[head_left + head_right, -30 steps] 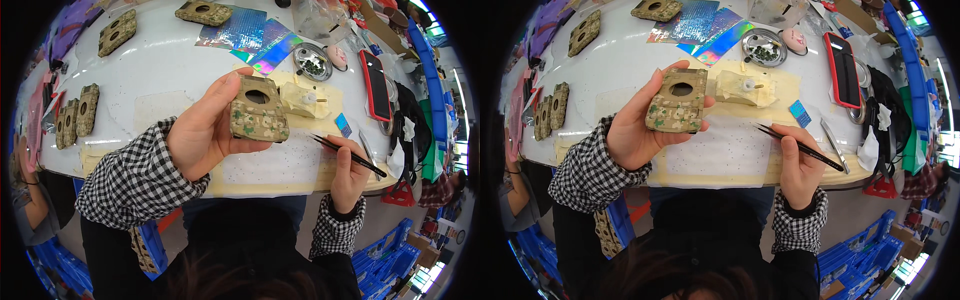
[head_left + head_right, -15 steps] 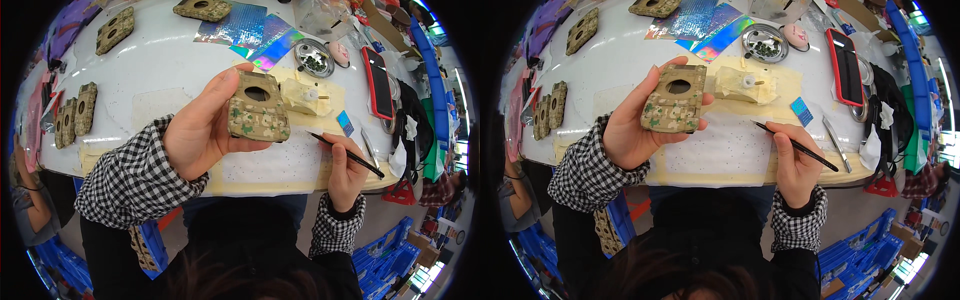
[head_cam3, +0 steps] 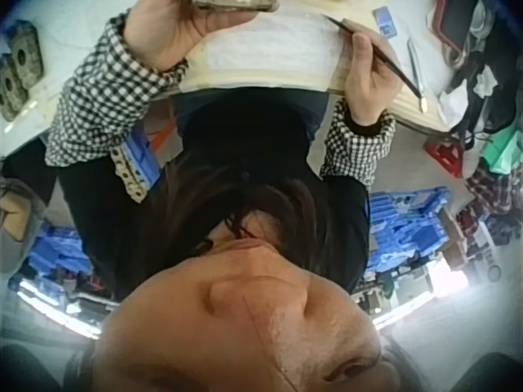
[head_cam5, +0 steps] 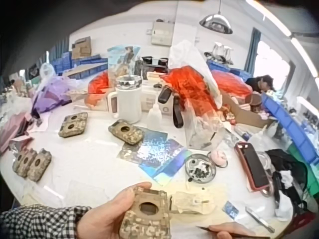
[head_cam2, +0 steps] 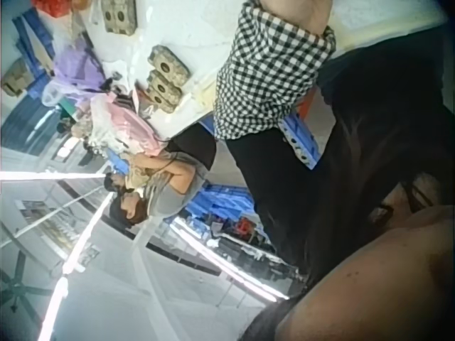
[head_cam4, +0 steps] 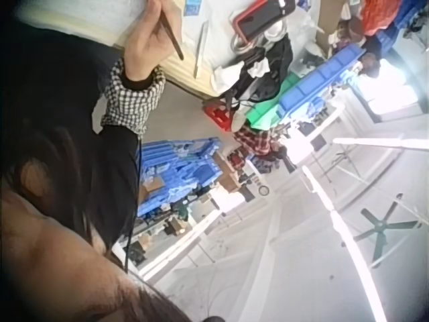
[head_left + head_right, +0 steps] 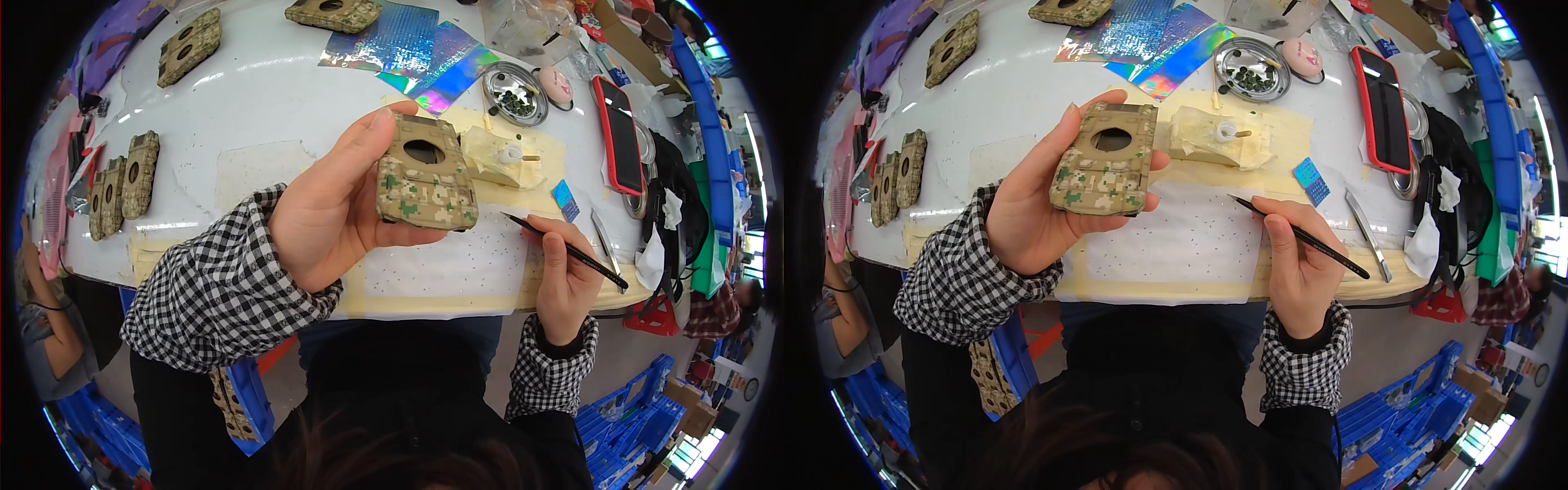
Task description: Applying detailed components and detailing a small toy tank using tweezers and a thin tool.
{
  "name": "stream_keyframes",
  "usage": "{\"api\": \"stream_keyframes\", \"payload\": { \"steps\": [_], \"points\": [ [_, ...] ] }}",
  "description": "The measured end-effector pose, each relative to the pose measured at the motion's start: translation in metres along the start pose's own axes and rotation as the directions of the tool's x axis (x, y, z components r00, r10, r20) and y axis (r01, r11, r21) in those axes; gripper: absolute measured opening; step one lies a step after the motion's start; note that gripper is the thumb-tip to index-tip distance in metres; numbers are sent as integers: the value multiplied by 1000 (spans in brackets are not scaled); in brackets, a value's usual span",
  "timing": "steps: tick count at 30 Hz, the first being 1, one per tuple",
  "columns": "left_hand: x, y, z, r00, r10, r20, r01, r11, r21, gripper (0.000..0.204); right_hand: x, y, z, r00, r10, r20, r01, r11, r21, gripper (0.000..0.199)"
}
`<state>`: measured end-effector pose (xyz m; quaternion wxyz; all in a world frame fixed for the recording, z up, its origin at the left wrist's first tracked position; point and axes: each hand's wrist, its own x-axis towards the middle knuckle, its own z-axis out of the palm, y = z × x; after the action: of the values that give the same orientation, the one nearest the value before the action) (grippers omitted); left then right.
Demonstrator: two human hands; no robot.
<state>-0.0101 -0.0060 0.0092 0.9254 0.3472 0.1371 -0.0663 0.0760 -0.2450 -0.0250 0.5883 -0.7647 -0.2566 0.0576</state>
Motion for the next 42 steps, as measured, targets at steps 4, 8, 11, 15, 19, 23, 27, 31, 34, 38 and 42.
{"api": "stream_keyframes", "payload": {
  "steps": [4,8,11,15,19,23,27,31,34,38,42],
  "points": [
    [0,0,0,1000,0,-6,0,1000,3,47,0,0,0,1000,-1,-1,1,1000,11,17],
    [0,0,0,1000,4,-9,-4,1000,9,47,0,1,-1,1000,-3,3,2,1000,7,17],
    [0,0,0,1000,2,-12,-1,1000,10,47,0,0,-1,1000,4,4,-4,1000,15,17],
    [0,0,0,1000,7,1,-7,1000,14,47,0,-1,0,1000,4,-4,-4,1000,29,17],
    [0,0,0,1000,1,-6,-1,1000,11,47,-1,-2,-1,998,-52,-21,53,998,25,19],
    [0,0,1,1000,-8,-17,9,1000,21,46,1,-9,-3,955,-297,-18,292,946,-141,21],
    [-1,1,2,999,-13,-41,16,998,54,46,9,-33,2,859,-511,44,506,831,-233,26],
    [-2,2,2,998,-49,-43,51,998,35,46,15,-53,12,785,-614,82,618,767,-171,36],
    [-3,3,3,996,-72,-57,74,997,22,47,24,-63,17,718,-671,187,694,710,-120,35],
    [-6,5,8,991,-92,-98,93,996,11,45,32,-73,19,671,-683,288,734,668,-125,33],
    [-6,6,9,993,-84,-77,83,996,-12,44,35,-72,28,631,-717,297,774,604,-187,38]
  ]
}}
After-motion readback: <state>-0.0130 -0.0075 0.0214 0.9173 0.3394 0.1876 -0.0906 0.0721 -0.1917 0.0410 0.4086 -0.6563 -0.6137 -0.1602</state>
